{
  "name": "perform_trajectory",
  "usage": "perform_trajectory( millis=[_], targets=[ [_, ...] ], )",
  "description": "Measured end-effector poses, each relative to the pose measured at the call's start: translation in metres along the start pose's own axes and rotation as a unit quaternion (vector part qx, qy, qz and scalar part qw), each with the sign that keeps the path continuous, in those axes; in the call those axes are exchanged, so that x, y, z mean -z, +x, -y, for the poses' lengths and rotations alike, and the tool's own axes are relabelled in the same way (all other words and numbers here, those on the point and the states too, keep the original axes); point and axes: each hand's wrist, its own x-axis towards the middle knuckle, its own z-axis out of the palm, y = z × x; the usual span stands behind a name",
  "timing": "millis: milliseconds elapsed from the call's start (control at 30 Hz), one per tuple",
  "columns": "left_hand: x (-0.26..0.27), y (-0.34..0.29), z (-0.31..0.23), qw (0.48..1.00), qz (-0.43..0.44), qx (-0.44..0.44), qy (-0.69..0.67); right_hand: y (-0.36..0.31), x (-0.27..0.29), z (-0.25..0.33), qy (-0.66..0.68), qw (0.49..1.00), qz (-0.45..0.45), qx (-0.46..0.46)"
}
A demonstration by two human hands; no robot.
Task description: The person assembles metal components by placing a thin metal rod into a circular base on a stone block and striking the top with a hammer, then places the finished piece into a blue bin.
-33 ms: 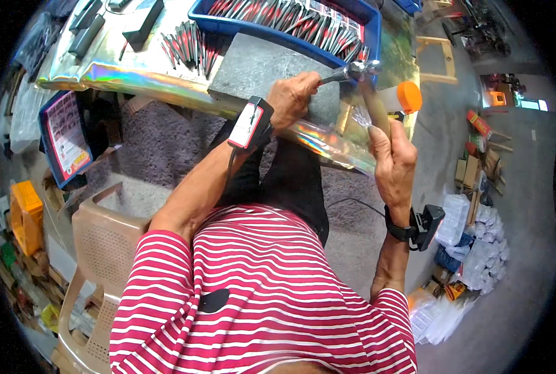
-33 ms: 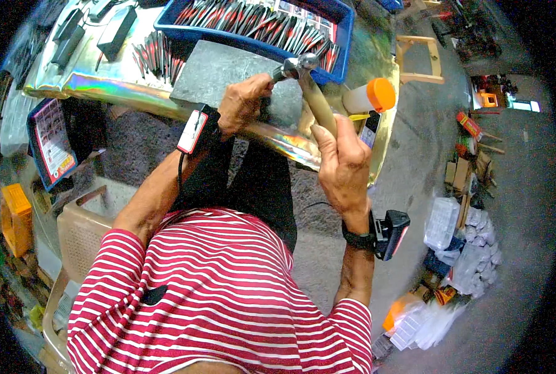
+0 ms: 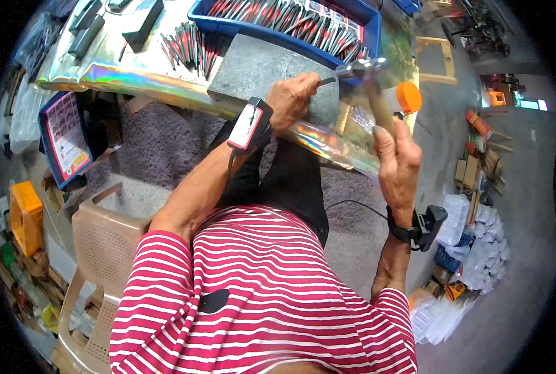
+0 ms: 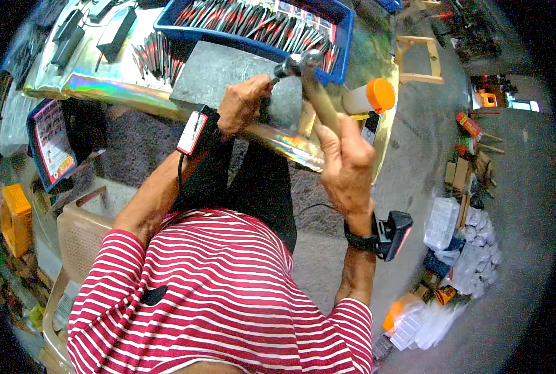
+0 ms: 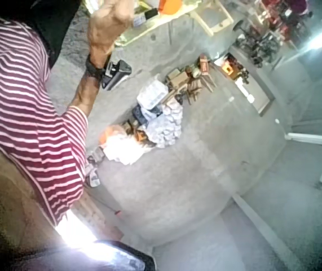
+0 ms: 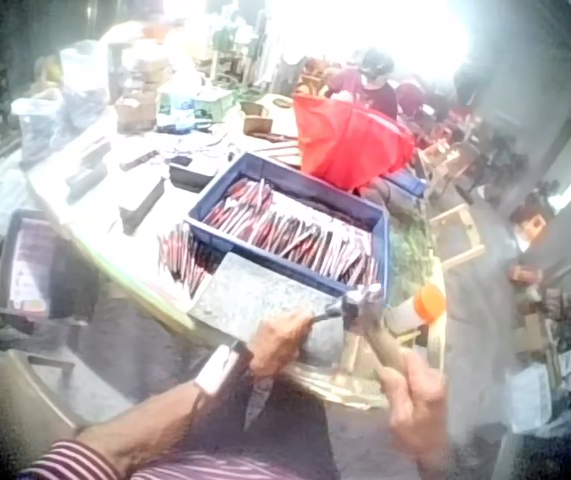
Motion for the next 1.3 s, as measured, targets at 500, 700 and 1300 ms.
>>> perform_trajectory(
  millis=[500, 700, 1300],
  targets=[
    [0.0, -0.003, -0.003, 1.0, -0.001, 0.018, 0.013, -0.001, 0.001, 0.006, -0.048, 0.995, -0.085, 0.009],
    [-0.001, 0.0, -0.001, 1.0, 0.011, 0.009, 0.021, -0.009, 0.014, 0.023, 0.563, 0.803, -0.181, -0.074],
    [0.001, 0.003, -0.01, 0.999, 0.002, 0.018, 0.033, -0.034, -0.095, -0.038, 0.479, 0.821, -0.06, -0.305]
  ],
)
